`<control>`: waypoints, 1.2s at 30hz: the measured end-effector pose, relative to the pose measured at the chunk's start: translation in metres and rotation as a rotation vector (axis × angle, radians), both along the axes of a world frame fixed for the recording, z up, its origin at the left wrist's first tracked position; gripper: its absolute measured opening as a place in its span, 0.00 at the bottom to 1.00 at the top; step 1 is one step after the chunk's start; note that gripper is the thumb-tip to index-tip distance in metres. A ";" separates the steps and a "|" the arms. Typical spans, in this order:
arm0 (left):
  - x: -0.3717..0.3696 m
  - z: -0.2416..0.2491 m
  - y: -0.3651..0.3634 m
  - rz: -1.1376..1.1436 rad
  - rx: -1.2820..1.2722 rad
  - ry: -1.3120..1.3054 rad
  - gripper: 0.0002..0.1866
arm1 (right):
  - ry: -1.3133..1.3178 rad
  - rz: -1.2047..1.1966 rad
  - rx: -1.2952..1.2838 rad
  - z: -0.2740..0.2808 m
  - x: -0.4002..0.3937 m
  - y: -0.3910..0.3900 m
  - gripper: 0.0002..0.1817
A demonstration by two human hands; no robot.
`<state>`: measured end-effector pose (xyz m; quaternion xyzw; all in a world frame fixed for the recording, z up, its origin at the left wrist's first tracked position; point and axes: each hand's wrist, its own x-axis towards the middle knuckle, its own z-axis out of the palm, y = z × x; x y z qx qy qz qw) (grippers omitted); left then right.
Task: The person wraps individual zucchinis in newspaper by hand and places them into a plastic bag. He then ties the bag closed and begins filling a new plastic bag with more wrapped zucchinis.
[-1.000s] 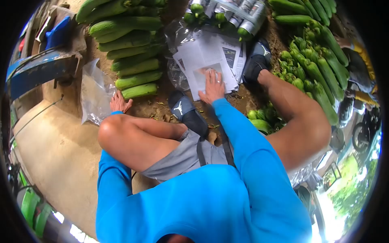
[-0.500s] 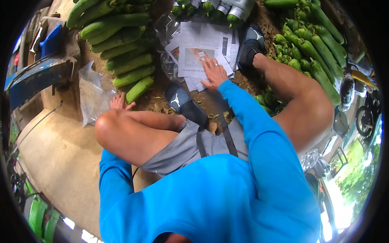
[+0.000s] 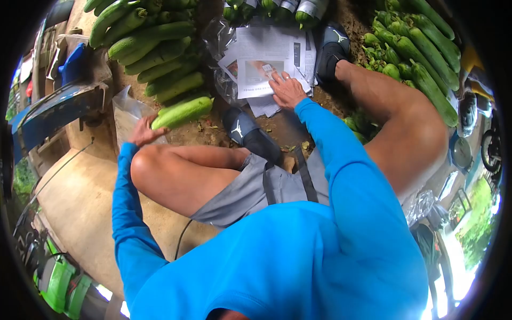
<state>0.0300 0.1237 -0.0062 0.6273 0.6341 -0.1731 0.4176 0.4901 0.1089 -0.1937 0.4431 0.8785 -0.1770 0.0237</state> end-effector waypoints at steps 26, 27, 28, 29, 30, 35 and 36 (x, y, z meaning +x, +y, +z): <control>0.249 -0.193 0.065 -0.184 -0.073 -0.485 0.40 | 0.064 -0.615 -0.026 0.054 0.003 -0.052 0.16; 0.250 -0.191 0.063 -0.188 -0.073 -0.489 0.40 | 0.099 -0.630 -0.023 0.053 0.003 -0.052 0.15; 0.250 -0.190 0.062 -0.211 -0.021 -0.471 0.40 | 0.134 -0.642 -0.022 0.051 0.004 -0.052 0.13; 0.251 -0.187 0.060 -0.230 0.028 -0.452 0.40 | 0.133 -0.640 -0.024 0.050 0.004 -0.052 0.13; 0.254 -0.185 0.059 -0.240 0.057 -0.411 0.38 | 0.163 -0.670 -0.043 0.048 0.004 -0.054 0.12; 0.258 -0.182 0.055 -0.284 0.124 -0.360 0.34 | 0.255 -0.719 -0.034 0.035 0.007 -0.057 0.09; 0.259 -0.181 0.055 -0.307 0.191 -0.298 0.33 | 0.270 -0.719 -0.041 0.035 0.008 -0.054 0.08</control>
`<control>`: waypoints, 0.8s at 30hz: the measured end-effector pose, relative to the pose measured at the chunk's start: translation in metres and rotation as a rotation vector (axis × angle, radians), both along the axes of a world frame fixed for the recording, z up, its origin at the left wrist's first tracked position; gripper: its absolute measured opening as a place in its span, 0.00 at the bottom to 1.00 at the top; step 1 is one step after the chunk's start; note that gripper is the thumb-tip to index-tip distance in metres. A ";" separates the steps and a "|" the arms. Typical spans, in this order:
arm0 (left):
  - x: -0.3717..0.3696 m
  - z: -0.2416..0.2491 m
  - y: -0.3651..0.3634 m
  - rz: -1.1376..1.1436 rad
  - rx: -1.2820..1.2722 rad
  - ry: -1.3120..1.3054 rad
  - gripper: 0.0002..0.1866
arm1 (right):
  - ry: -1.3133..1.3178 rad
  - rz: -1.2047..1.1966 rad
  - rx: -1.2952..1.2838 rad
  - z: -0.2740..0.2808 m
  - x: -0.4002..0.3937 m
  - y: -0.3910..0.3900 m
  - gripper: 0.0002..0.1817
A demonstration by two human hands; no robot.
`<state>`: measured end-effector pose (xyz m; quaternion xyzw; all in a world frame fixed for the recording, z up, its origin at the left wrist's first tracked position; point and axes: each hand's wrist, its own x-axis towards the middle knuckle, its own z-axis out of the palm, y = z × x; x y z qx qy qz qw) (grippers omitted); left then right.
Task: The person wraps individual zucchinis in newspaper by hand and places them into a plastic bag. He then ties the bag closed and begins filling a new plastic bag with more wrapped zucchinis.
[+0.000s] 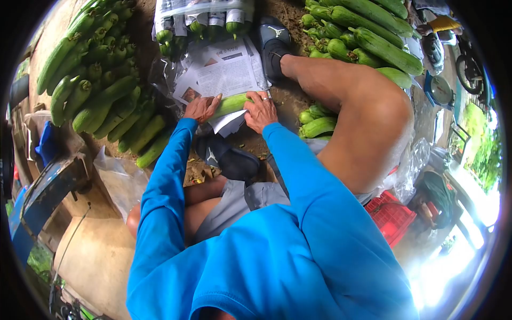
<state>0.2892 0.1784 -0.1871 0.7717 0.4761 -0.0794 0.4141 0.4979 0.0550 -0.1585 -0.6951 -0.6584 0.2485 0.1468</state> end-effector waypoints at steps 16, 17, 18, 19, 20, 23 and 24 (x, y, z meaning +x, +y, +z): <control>0.024 0.039 -0.040 -0.268 0.560 -0.204 0.35 | 0.047 0.064 -0.253 -0.032 0.032 0.086 0.21; 0.025 0.033 -0.039 -0.185 0.552 -0.133 0.37 | 0.048 0.074 -0.255 -0.029 0.030 0.089 0.21; 0.025 0.029 -0.038 -0.190 0.549 -0.125 0.41 | 0.082 -0.023 -0.269 -0.027 0.030 0.093 0.22; 0.026 0.024 -0.037 -0.182 0.547 -0.121 0.41 | 0.116 -0.120 -0.287 -0.023 0.028 0.096 0.22; 0.029 0.023 -0.035 -0.200 0.536 -0.080 0.43 | 0.120 -0.186 -0.343 -0.027 0.029 0.097 0.21; 0.040 0.021 -0.022 -0.209 0.559 -0.042 0.47 | 0.107 -0.262 -0.242 -0.026 0.032 0.094 0.18; 0.045 0.019 -0.017 -0.206 0.564 -0.015 0.46 | 0.082 -0.256 -0.209 -0.021 0.031 0.092 0.14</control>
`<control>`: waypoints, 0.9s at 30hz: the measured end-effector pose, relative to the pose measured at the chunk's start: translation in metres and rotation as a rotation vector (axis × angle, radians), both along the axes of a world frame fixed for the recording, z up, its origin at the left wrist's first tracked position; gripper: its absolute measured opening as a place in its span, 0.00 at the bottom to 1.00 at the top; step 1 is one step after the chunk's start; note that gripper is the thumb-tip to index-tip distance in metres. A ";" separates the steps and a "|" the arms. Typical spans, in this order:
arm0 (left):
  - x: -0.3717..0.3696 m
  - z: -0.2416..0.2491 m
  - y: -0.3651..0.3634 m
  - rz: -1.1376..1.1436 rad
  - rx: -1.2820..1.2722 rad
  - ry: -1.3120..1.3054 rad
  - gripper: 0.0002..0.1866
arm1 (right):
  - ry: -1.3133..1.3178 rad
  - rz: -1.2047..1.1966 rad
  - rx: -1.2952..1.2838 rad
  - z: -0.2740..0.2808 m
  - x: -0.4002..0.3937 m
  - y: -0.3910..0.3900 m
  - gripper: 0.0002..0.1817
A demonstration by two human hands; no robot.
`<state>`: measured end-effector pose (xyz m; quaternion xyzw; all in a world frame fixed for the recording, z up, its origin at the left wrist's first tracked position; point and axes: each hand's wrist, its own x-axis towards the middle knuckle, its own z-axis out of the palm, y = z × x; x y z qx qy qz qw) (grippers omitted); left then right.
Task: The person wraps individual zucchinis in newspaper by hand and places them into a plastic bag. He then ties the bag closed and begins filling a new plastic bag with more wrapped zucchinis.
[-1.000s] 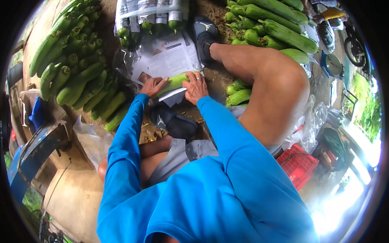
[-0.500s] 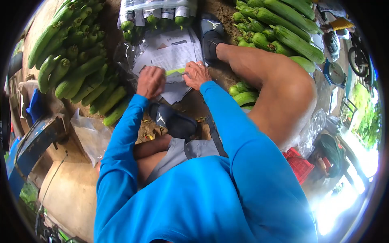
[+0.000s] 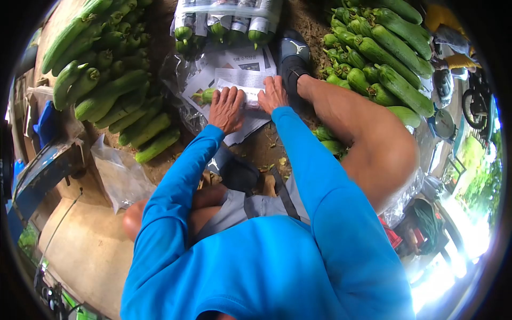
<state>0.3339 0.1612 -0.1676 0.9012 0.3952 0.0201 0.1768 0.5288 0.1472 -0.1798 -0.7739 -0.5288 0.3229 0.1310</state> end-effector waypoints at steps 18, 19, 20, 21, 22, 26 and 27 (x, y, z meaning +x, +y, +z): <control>-0.002 0.005 0.029 0.047 -0.024 -0.067 0.47 | -0.312 0.453 0.094 -0.011 -0.013 0.047 0.35; -0.003 0.003 0.030 0.055 -0.024 -0.062 0.47 | -0.353 0.489 0.035 -0.014 -0.011 0.057 0.37; -0.005 -0.005 0.030 0.046 -0.008 -0.019 0.50 | -0.399 0.546 -0.042 -0.009 -0.011 0.067 0.39; -0.005 -0.009 0.032 0.038 0.007 0.022 0.53 | -0.395 0.557 -0.041 -0.002 -0.010 0.074 0.39; -0.004 -0.014 0.034 0.054 -0.001 0.024 0.58 | -0.416 0.602 -0.045 0.005 -0.010 0.078 0.39; 0.012 -0.020 0.060 0.128 -0.026 0.034 0.60 | -0.454 0.653 0.077 0.000 -0.010 0.069 0.38; 0.015 -0.021 0.067 0.142 -0.017 0.031 0.60 | -0.445 0.616 0.151 -0.003 -0.009 0.069 0.37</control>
